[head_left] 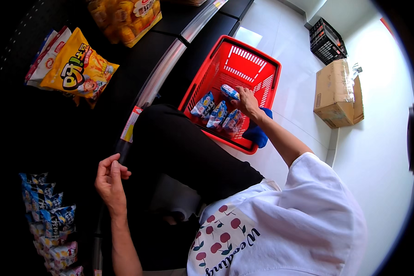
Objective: The person sits on a stool in a store aisle and restocks shelves with packaged snacks. They take items from a red basket, place them on the shelf, and wipe the shelf surface with a blue cloth between batches of items.
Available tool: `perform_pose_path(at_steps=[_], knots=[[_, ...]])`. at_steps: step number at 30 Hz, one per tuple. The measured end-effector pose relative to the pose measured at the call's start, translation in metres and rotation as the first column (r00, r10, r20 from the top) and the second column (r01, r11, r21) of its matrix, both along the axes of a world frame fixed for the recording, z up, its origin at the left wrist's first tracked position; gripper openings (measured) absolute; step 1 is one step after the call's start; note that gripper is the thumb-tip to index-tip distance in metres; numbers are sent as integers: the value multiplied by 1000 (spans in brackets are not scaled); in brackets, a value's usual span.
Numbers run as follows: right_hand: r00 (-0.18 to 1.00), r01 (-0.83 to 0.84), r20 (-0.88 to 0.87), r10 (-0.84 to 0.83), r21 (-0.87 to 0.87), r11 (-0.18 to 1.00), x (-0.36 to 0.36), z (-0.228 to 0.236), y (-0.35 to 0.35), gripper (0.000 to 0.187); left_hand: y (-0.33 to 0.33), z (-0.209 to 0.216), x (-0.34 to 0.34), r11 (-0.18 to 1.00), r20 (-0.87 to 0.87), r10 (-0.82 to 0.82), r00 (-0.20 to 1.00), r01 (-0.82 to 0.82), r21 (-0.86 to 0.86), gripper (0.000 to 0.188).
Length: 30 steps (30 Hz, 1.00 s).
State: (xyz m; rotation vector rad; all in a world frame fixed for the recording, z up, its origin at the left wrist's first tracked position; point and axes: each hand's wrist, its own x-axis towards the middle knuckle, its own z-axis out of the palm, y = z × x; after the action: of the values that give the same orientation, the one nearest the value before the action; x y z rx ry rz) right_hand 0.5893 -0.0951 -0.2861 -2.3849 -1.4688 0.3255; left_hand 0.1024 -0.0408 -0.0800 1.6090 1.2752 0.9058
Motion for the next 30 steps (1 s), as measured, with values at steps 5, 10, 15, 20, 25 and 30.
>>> perform_pose_path(at_steps=[5, 10, 15, 20, 25, 30], knots=[[998, 63, -20, -67, -152, 986, 23, -48, 20, 84, 0, 3, 2, 1000, -22, 3, 1000, -4, -7, 19], [990, 95, -84, -115, -210, 973, 35, -79, 31, 59, 2, 3, 3, 1000, -11, 3, 1000, -3, -29, 20], [963, 239, -97, -251, -116, 964, 62, -80, 32, 49, 4, 1, 5, 1000, 6, -8, 1000, 8, 4, 22], [882, 248, -385, -270, -108, 963, 73, -5, 40, 47, 2, 2, 4, 1000, 23, -15, 1000, 15, 23, 22], [586, 327, -806, -77, 148, 934, 55, 83, 11, 43, 2, 8, 4, 999, 51, -32, 998, 30, 35, 24], [455, 294, -875, 163, 320, 900, 18, 154, 2, 44, -4, 25, 9, 1000, 87, -15, 996, 13, 23, 25]])
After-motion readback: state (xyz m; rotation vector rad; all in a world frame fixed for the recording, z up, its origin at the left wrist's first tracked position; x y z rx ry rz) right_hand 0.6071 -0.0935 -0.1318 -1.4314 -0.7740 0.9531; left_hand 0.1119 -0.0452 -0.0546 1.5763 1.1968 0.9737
